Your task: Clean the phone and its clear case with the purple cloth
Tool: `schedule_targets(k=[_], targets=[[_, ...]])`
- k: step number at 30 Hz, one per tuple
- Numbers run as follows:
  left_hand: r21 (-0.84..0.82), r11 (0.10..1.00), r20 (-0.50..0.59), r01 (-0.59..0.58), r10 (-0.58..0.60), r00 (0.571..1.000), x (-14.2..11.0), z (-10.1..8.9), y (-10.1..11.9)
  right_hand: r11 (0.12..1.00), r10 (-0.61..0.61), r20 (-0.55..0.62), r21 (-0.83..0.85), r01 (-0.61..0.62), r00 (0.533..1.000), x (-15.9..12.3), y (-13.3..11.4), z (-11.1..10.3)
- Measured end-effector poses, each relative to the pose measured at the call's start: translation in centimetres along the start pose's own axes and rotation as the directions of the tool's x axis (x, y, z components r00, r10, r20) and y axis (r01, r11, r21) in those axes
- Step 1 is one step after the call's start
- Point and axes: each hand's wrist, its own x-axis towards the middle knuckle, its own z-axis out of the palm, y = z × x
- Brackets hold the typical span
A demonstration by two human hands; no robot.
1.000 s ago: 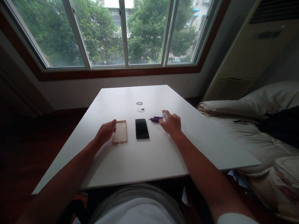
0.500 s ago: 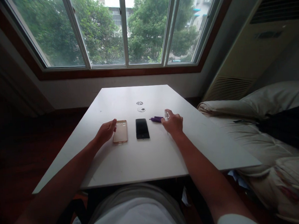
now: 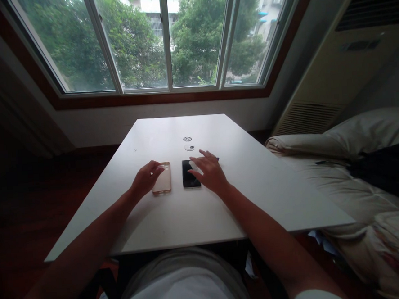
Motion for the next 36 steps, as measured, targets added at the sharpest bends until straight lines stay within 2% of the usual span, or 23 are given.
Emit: schedule_targets(k=[6,16,24,30,36], targets=[[-0.002,0.994,0.040,-0.108,0.108,0.993,-0.6,1.0,1.8,0.997,-0.071,0.115,-0.007,0.072,0.991,0.1,-2.6,0.6],[0.105,0.956,0.095,-0.275,0.265,0.959,-0.7,1.0,2.0,0.989,-0.150,0.110,0.024,0.148,0.983,0.3,-3.5,0.3],[0.092,0.984,0.008,-0.156,0.156,0.988,-0.7,1.4,1.7,0.995,-0.086,0.084,0.052,0.082,0.993,0.0,-2.9,0.8],[0.132,0.959,0.108,-0.250,0.236,0.966,-0.9,1.1,2.4,0.977,-0.182,0.097,0.133,0.169,0.978,-0.1,-4.0,1.1],[0.108,0.949,0.125,-0.297,0.283,0.951,-1.0,0.9,2.7,0.976,-0.146,0.081,0.174,0.130,0.986,-0.5,-4.3,1.4]])
